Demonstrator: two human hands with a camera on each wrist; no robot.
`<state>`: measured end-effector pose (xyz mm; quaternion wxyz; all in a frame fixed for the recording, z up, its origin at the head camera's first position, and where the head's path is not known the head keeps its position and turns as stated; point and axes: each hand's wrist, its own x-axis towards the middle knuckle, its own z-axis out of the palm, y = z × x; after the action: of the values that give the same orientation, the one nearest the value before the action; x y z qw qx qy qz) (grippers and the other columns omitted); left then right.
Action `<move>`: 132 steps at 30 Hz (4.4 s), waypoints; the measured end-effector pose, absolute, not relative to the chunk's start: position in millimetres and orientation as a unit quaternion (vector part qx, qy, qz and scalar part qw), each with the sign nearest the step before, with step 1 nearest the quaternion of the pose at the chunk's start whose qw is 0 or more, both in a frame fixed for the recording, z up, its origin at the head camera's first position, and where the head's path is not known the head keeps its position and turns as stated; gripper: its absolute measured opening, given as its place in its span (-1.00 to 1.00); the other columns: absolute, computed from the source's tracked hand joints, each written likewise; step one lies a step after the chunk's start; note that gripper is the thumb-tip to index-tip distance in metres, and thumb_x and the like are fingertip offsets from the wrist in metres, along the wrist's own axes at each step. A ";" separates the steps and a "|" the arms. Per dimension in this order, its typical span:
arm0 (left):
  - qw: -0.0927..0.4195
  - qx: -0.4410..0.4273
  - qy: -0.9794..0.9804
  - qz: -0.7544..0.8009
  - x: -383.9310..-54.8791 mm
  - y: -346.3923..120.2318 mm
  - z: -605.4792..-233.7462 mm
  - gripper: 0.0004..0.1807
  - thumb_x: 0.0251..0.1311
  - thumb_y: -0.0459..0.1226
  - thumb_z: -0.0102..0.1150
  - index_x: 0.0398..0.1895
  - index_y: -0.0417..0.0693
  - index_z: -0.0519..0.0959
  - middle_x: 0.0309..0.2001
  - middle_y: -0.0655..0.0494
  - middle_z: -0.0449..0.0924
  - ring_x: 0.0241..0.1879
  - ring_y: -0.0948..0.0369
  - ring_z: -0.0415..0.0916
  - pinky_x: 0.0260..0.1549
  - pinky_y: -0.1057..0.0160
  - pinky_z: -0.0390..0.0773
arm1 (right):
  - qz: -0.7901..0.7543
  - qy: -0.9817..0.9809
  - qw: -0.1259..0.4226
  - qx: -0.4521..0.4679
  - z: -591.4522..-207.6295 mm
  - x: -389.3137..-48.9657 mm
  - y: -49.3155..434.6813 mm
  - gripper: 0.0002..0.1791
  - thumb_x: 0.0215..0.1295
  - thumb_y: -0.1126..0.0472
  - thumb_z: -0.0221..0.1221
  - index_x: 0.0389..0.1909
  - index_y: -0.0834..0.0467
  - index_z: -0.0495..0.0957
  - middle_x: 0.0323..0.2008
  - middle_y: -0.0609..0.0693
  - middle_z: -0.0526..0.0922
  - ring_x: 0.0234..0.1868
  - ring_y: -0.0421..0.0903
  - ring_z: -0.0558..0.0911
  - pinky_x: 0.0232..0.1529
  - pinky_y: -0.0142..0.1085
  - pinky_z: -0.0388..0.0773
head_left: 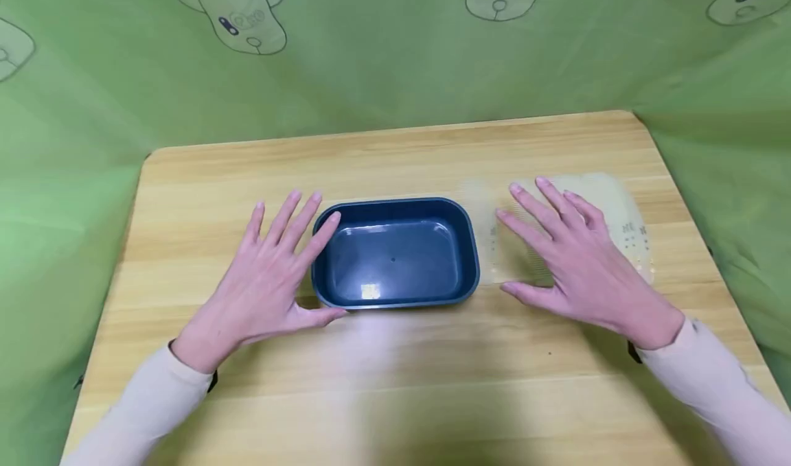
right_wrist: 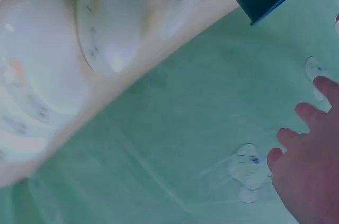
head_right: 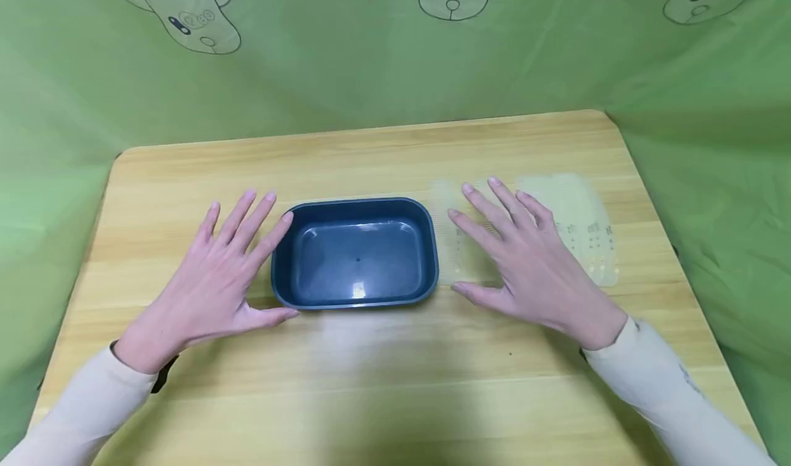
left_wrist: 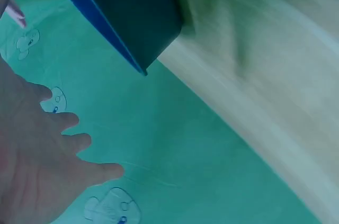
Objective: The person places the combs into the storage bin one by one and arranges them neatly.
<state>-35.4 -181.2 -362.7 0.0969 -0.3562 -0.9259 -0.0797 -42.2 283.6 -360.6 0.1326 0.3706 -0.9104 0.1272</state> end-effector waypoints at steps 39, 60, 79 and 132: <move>-0.136 -0.207 -0.879 -0.406 -28.4 -176.4 -435.4 0.61 0.09 0.24 0.65 0.80 0.22 -0.50 0.79 0.08 -0.46 0.72 -0.01 -0.21 0.54 -0.23 0.18 | 0.305 -0.936 -0.168 0.059 -407.6 -61.5 246.9 -0.15 0.49 0.07 0.38 0.54 0.39 0.17 -0.21 0.21 0.65 -0.23 0.12 0.59 -0.18 0.02 0.55; -0.149 -0.195 -0.872 -0.424 -23.5 -174.7 -433.7 0.61 0.09 0.23 0.67 0.80 0.27 -0.50 0.78 0.11 -0.48 0.73 -0.06 -0.26 0.53 -0.26 0.15 | 0.529 -0.843 -0.033 0.092 -389.4 -53.1 265.3 -0.40 0.51 0.56 0.22 0.52 0.41 0.34 -0.14 0.18 0.62 -0.32 -0.22 0.55 -0.43 -0.44 0.50; -0.149 -0.203 -0.869 -0.427 -30.2 -176.2 -433.5 0.60 0.09 0.21 0.67 0.80 0.27 -0.50 0.78 0.12 -0.46 0.73 -0.05 -0.25 0.54 -0.27 0.12 | 0.494 -0.843 -0.085 0.194 -383.4 -51.3 215.4 -0.58 0.51 0.38 0.35 0.33 0.19 0.65 -0.36 -0.07 0.60 -0.41 -0.12 0.51 -0.45 -0.38 0.46; -0.157 -0.200 -0.867 -0.430 -31.4 -176.9 -438.4 0.60 0.10 0.22 0.66 0.79 0.34 -0.53 0.78 0.19 -0.48 0.73 -0.02 -0.23 0.53 -0.25 0.15 | 0.210 -0.893 -0.135 0.375 -385.7 -65.0 165.4 -0.77 0.51 0.37 0.34 0.10 0.11 0.69 -0.11 -0.08 0.68 -0.16 -0.17 0.59 -0.14 -0.13 0.67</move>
<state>-31.4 -176.9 -438.4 -0.1566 -0.1995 -0.8666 -0.4297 -65.0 165.4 -385.7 -0.1349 0.3751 -0.8928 0.2097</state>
